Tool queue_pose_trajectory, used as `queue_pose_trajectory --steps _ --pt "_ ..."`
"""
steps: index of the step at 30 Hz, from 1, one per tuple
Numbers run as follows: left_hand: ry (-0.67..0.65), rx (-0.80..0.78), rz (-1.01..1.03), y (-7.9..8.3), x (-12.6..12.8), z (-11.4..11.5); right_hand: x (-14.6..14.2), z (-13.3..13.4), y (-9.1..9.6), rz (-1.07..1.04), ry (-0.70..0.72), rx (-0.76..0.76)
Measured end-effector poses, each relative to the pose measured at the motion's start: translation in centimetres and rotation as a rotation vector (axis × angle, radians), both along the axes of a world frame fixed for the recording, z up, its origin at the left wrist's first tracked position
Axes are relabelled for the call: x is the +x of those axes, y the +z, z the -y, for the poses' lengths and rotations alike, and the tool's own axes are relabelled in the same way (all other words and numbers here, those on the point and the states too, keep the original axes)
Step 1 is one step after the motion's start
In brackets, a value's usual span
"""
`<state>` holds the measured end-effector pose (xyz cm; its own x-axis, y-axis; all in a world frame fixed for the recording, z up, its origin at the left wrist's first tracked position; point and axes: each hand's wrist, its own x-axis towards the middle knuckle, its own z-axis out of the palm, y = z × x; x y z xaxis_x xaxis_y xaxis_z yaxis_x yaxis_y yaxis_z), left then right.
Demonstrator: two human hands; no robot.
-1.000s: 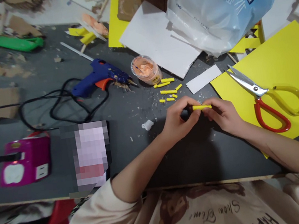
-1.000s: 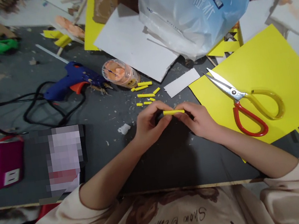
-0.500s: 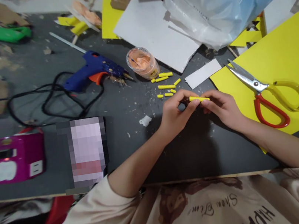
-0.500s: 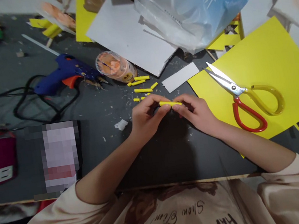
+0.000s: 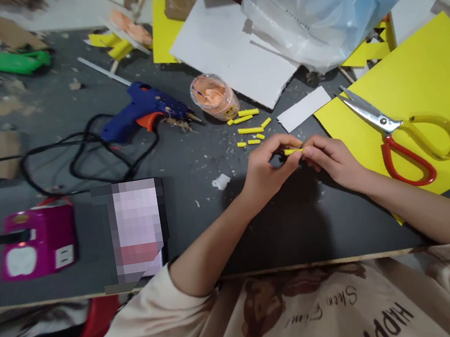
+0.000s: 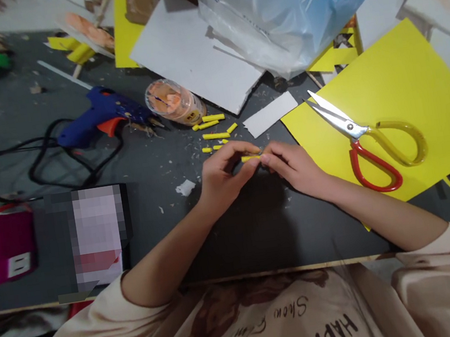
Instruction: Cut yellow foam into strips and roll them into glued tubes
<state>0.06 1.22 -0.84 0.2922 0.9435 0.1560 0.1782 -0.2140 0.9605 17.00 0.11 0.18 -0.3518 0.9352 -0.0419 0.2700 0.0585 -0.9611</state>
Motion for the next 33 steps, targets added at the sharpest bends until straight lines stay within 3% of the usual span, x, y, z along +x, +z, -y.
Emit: queue_pose_trajectory --steps 4,7,10,12,14,16,20,25,30,33 --pt "-0.025 0.028 0.003 0.2 0.0 0.2 -0.1 0.0 -0.1 -0.027 -0.026 -0.056" --pt "0.032 0.005 0.043 0.2 0.1 0.2 0.3 -0.2 0.9 0.066 0.023 -0.051" --pt "0.118 -0.096 0.126 -0.1 0.2 0.0 1.4 -0.2 2.9 0.533 0.117 0.14" --pt "0.168 -0.177 0.201 -0.4 0.3 -0.3 2.4 0.1 3.9 0.979 0.062 0.227" --pt "0.192 -0.216 0.261 -0.6 0.4 -0.5 3.5 0.4 4.3 1.29 0.038 0.193" --pt "0.194 -0.219 0.28 -0.7 0.4 -0.6 4.5 0.5 4.1 1.404 0.059 0.159" --pt "0.19 -0.196 0.248 -0.6 0.5 -0.5 6.1 0.1 3.4 1.391 0.064 0.202" --pt "0.091 -0.229 0.209 -0.2 0.5 -0.2 7.0 0.4 4.1 1.049 0.07 0.117" --pt "-0.222 -0.191 0.242 -0.2 0.9 0.4 4.5 2.2 4.8 0.742 0.126 -0.105" --pt "-0.259 -0.149 0.199 -0.2 0.9 0.4 2.5 2.8 4.8 0.66 0.194 -0.143"
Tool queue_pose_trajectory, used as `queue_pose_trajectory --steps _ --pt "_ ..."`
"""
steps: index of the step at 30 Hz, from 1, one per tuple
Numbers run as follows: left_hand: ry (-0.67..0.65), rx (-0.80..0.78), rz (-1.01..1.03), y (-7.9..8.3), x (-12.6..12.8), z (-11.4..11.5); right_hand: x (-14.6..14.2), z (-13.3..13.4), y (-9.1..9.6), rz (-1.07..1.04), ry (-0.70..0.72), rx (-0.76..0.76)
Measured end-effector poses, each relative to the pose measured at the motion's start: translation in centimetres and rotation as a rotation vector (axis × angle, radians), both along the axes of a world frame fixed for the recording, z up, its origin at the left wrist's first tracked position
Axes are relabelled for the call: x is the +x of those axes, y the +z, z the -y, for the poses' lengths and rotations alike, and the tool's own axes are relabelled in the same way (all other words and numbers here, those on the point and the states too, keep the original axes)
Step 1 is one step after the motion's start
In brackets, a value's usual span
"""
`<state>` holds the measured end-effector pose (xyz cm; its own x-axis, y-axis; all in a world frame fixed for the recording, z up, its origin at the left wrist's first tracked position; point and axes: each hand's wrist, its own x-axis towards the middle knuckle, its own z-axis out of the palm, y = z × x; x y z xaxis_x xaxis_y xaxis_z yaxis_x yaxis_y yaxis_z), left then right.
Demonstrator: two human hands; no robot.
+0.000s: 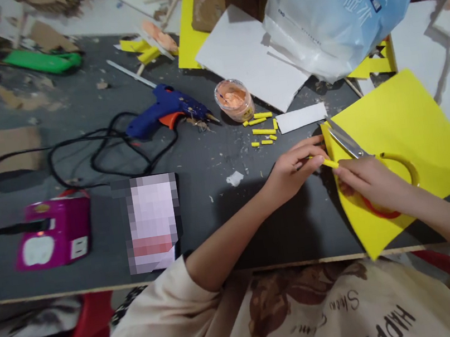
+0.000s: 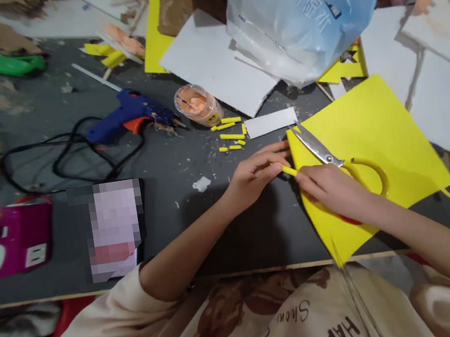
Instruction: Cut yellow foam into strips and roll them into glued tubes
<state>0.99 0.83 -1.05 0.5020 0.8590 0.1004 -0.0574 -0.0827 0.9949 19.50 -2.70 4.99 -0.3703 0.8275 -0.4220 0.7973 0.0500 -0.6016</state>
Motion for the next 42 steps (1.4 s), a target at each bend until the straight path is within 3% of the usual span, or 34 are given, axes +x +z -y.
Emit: queue_pose_trajectory --steps 3,6,8,10,13,18,23,28,30,33,36,37,38,40,42 --pt "0.054 0.038 -0.11 0.1 -0.1 -0.2 -0.2 0.2 0.0 -0.003 0.072 0.105" --pt "0.09 0.051 -0.153 0.1 0.0 -0.2 1.5 0.1 -0.3 0.325 -0.027 0.419" --pt "0.103 0.069 -0.176 0.0 0.1 0.0 2.8 0.1 -0.6 0.555 -0.087 0.511" --pt "0.123 0.098 -0.205 -0.1 0.1 0.2 3.6 0.2 -1.0 0.629 -0.114 0.451" --pt "0.164 0.144 -0.244 -0.2 0.1 0.4 3.7 0.3 -1.3 0.58 -0.146 0.347" --pt "0.156 0.107 -0.289 0.0 0.0 0.0 4.6 0.3 -0.8 0.497 -0.175 0.329" --pt "0.133 -0.013 -0.326 0.2 -0.6 -1.2 8.6 -0.2 0.7 0.542 -0.309 0.376" --pt "0.044 -0.077 -0.352 1.2 -2.7 -2.8 12.8 -1.8 1.7 0.721 -0.337 0.377" --pt "-0.005 -0.06 -0.42 1.8 -3.6 -3.2 14.2 -2.7 2.0 0.79 -0.327 0.308" --pt "-0.177 -0.04 -0.547 2.4 -4.6 -3.6 15.7 -4.0 2.1 0.862 -0.359 0.279" --pt "-0.341 -0.041 -0.614 2.6 -4.9 -3.7 15.4 -4.4 2.2 0.949 -0.373 0.238" --pt "-0.364 -0.046 -0.615 2.6 -5.0 -3.7 14.7 -4.3 2.2 0.961 -0.345 0.28" --pt "-0.375 -0.055 -0.61 2.6 -4.9 -3.7 13.8 -4.1 2.2 0.969 -0.35 0.459" --pt "-0.379 -0.086 -0.591 2.6 -4.9 -3.8 11.2 -3.4 2.0 0.821 -0.219 0.636" --pt "-0.376 -0.126 -0.569 2.7 -4.9 -3.8 8.5 -2.8 1.4 0.538 -0.015 0.611"
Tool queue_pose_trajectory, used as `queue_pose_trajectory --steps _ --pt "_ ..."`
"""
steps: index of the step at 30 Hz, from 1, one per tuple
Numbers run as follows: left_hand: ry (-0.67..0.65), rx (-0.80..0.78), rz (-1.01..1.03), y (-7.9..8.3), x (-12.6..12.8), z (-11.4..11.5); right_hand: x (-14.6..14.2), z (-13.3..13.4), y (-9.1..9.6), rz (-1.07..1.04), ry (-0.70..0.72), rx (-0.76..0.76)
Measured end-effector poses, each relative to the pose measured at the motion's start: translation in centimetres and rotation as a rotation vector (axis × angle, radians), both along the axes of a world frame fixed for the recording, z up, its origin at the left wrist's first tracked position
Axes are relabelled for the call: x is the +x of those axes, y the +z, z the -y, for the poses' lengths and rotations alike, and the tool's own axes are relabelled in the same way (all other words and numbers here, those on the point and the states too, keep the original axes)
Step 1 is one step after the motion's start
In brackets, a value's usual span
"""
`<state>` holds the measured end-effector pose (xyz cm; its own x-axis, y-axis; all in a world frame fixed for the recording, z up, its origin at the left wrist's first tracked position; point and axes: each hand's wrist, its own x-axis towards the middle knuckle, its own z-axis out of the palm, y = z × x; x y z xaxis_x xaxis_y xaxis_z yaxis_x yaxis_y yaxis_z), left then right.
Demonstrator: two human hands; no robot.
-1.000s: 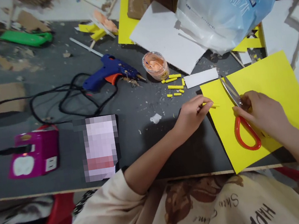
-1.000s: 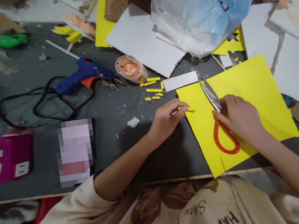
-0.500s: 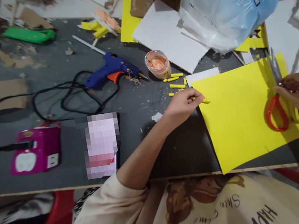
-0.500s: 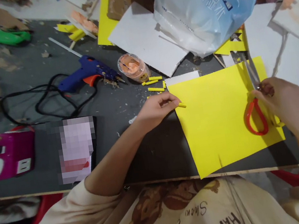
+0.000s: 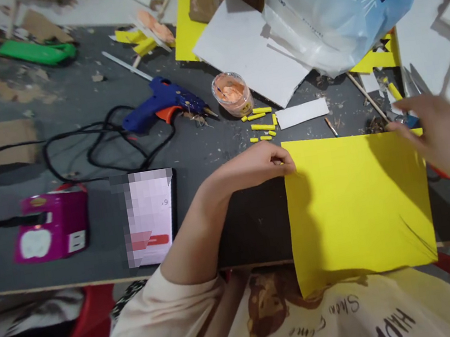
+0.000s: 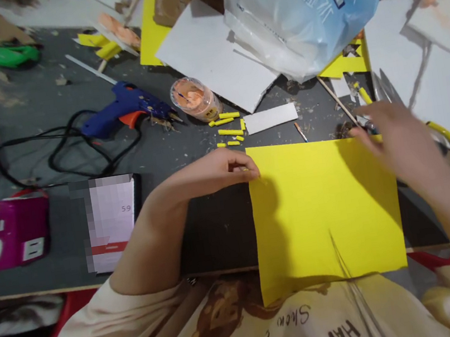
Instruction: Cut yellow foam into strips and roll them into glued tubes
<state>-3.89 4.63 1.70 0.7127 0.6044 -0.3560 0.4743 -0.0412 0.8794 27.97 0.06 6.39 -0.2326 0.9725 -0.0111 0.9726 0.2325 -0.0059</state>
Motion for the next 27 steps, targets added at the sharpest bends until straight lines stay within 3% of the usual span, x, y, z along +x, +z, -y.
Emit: queue_pose_trajectory --steps 3,6,8,11,15,19,23,25,27 --pt "0.004 -0.054 0.037 0.2 0.0 -0.1 -3.0 0.4 -1.4 -0.138 0.195 -0.166" --pt "-0.02 -0.08 0.081 0.3 -0.2 -0.2 -3.8 0.0 -2.2 -0.232 0.16 -0.241" --pt "-0.019 -0.066 0.095 0.1 -0.1 -0.2 -3.5 -0.4 -1.7 -0.306 0.105 -0.32" --pt "0.041 -0.008 0.094 -0.2 0.5 0.1 -2.9 -1.5 -0.1 -0.323 0.121 -0.321" --pt "0.134 0.008 0.086 -0.4 1.6 0.8 -3.5 -3.3 0.8 -0.132 0.142 -0.258" --pt "0.162 -0.046 0.046 -0.3 2.0 1.1 -6.5 -4.3 -0.3 -0.134 0.17 -0.407" --pt "0.174 -0.107 0.103 -0.5 1.9 1.0 -9.9 -4.1 -1.8 -0.247 0.212 -0.391" --pt "0.282 -0.149 0.178 -0.6 1.7 0.9 -10.7 -3.8 -2.2 -0.328 0.213 -0.381" --pt "0.475 -0.16 0.27 -0.8 1.6 0.7 -11.0 -3.7 -2.3 -0.402 0.201 -0.398"
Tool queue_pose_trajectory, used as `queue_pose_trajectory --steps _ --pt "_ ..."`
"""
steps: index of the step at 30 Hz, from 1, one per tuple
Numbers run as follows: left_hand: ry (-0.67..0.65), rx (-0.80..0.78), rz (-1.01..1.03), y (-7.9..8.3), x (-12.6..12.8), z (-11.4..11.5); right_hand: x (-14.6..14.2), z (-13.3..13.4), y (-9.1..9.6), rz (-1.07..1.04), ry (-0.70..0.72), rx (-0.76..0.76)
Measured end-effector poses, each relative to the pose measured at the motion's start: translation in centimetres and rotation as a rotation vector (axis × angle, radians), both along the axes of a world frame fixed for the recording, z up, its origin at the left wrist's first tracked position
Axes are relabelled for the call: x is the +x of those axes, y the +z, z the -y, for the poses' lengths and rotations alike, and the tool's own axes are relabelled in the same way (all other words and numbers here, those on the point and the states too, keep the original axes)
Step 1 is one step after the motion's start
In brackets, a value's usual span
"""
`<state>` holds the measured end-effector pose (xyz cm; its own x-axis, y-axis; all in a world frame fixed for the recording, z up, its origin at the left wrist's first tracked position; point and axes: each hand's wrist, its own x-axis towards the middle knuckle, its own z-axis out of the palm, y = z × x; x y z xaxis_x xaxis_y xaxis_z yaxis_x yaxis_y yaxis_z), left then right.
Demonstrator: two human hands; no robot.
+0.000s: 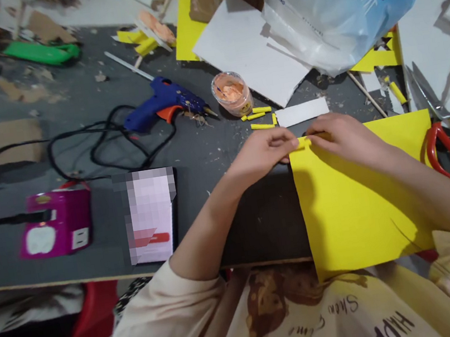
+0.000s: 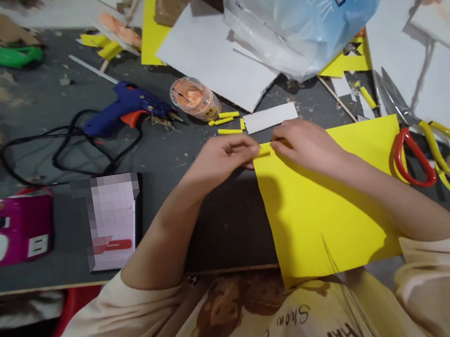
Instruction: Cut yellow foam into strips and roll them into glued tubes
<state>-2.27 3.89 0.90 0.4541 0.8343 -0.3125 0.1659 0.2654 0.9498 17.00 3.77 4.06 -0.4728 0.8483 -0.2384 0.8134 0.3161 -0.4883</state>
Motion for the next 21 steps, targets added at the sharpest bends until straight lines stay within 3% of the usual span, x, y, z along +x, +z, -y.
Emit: queue_pose_trajectory --steps 2,4,10,17,21 --pt "0.184 0.024 0.052 -0.2 -0.1 -0.1 0.1 0.1 0.0 -0.054 -0.011 -0.031" --pt "0.272 0.083 0.073 -0.4 0.1 -0.1 0.3 0.2 0.2 -0.092 -0.011 -0.049" --pt "0.305 0.288 -0.002 -1.0 1.2 0.5 0.5 0.5 0.3 -0.153 -0.028 -0.051" --pt "0.274 0.05 0.178 -1.2 1.7 1.2 0.8 0.4 0.2 -0.178 -0.077 -0.051" --pt "0.244 -0.002 0.196 -1.2 1.7 1.3 1.0 0.4 0.4 -0.174 -0.092 -0.075"
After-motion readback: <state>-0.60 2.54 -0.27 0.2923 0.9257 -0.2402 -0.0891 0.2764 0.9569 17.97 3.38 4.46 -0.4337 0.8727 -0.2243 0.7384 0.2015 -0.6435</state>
